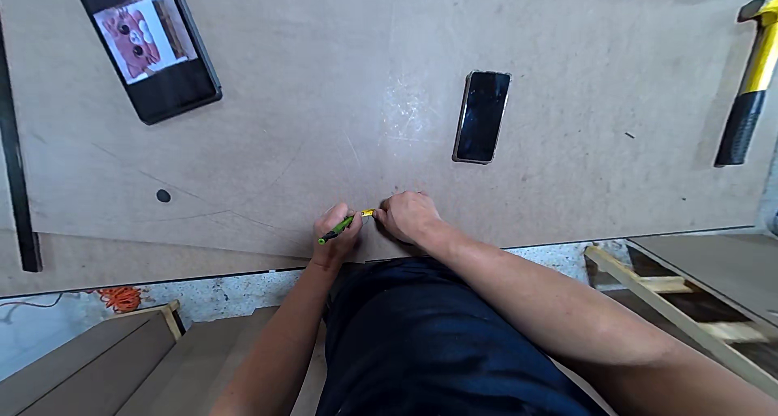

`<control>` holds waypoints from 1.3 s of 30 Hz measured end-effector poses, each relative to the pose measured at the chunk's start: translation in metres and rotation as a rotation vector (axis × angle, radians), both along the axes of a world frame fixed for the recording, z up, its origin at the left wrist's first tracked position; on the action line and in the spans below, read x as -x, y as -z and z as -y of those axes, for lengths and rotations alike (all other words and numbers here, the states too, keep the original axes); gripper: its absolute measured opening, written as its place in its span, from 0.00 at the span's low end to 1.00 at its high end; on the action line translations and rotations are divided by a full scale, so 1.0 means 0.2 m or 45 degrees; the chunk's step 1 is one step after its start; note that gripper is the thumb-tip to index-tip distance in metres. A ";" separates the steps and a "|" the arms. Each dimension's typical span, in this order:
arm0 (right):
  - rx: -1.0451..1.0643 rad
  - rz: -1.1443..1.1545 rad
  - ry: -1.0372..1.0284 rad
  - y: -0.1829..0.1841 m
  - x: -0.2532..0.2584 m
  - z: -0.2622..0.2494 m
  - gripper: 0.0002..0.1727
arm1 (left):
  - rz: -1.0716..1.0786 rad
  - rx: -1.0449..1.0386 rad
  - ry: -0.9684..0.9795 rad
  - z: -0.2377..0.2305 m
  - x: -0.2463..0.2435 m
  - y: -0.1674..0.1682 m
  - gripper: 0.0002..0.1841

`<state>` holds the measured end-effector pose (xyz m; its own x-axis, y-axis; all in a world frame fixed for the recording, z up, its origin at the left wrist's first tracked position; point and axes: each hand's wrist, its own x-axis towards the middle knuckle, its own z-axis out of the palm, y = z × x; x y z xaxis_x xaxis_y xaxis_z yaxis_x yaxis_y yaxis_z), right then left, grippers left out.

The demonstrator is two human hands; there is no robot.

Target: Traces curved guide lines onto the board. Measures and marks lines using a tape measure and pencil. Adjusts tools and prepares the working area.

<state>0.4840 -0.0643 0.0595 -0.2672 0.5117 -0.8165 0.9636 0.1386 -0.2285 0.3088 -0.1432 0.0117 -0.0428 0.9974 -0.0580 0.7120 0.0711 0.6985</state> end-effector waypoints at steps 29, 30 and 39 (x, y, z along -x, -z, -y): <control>-0.097 -0.719 1.955 -0.03 -0.23 0.63 0.29 | -0.420 0.115 0.565 0.09 1.24 -0.17 0.30; -0.119 -0.709 2.028 -0.04 -0.17 0.69 0.28 | -0.457 0.129 0.695 0.05 1.29 -0.14 0.34; -0.197 -0.885 2.722 -0.16 0.37 1.08 0.28 | -0.414 -0.135 1.328 -0.17 1.57 0.04 0.51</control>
